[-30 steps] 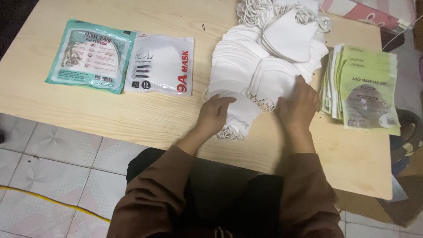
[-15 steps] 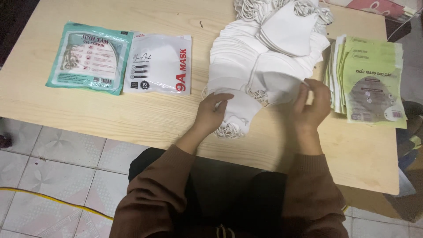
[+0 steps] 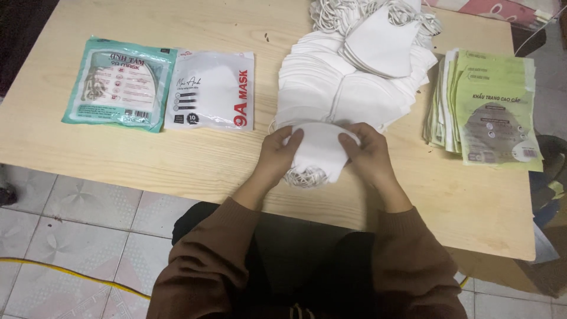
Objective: Sorting and stacking face masks from a large pile into smaller organized stacks on a table
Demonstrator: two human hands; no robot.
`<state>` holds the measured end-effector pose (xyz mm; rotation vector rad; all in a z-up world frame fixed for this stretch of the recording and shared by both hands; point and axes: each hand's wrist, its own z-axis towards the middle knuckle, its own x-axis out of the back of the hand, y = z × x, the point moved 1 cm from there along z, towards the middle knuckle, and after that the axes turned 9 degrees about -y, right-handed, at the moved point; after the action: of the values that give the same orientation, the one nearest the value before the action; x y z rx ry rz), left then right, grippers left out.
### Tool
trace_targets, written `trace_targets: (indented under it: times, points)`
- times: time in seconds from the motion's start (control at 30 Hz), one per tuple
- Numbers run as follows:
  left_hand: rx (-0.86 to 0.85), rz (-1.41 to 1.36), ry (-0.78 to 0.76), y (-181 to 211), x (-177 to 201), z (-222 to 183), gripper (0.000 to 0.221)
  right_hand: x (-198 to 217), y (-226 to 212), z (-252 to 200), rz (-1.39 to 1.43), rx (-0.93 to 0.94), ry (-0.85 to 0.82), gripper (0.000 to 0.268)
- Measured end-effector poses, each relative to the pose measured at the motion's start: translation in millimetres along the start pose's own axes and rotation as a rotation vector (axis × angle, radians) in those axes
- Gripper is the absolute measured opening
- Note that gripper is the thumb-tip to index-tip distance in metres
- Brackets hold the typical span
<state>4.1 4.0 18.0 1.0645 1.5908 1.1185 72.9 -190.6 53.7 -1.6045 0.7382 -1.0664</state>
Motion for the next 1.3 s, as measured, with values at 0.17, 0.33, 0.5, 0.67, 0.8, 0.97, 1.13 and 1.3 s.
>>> trace_targets:
  times: [0.17, 0.33, 0.5, 0.67, 0.8, 0.97, 1.13, 1.3]
  points:
    - [-0.019, 0.059, -0.031, -19.3, 7.8, 11.1, 0.033, 24.2, -1.1, 5.4, -0.422, 0.151, 0.205, 0.011]
    - [-0.026, 0.228, -0.037, 1.9, 2.8, 2.0, 0.046, 47.8, 30.3, 24.5, -0.841, 0.383, 0.406, 0.035]
    - [-0.095, 0.482, -0.045, -8.9, 8.0, 10.3, 0.046, 50.7, 42.4, 33.9, -0.962, 0.211, 0.420, 0.060]
    - [-0.254, 0.652, -0.025, -9.2, 5.3, 4.2, 0.039, 47.4, 30.7, 30.4, -0.848, 0.173, 0.409, 0.063]
    - [-0.422, 0.700, 0.012, 10.9, 1.9, -8.9, 0.032, 47.2, 22.7, 27.4, -0.832, 0.135, 0.398, 0.066]
    - [-0.540, 0.777, 0.052, 3.7, 1.8, -6.3, 0.029, 54.0, 44.8, 32.1, -0.808, 0.209, 0.439, 0.056]
    - [-0.687, 0.816, 0.143, 3.4, 0.7, -6.0, 0.024, 60.2, 40.2, 25.4, -0.673, 0.278, 0.466, 0.025]
    - [-0.567, 0.479, 0.054, 15.7, -0.5, -12.2, 0.031, 74.6, 43.7, 26.0, -0.012, 0.597, 0.447, 0.028]
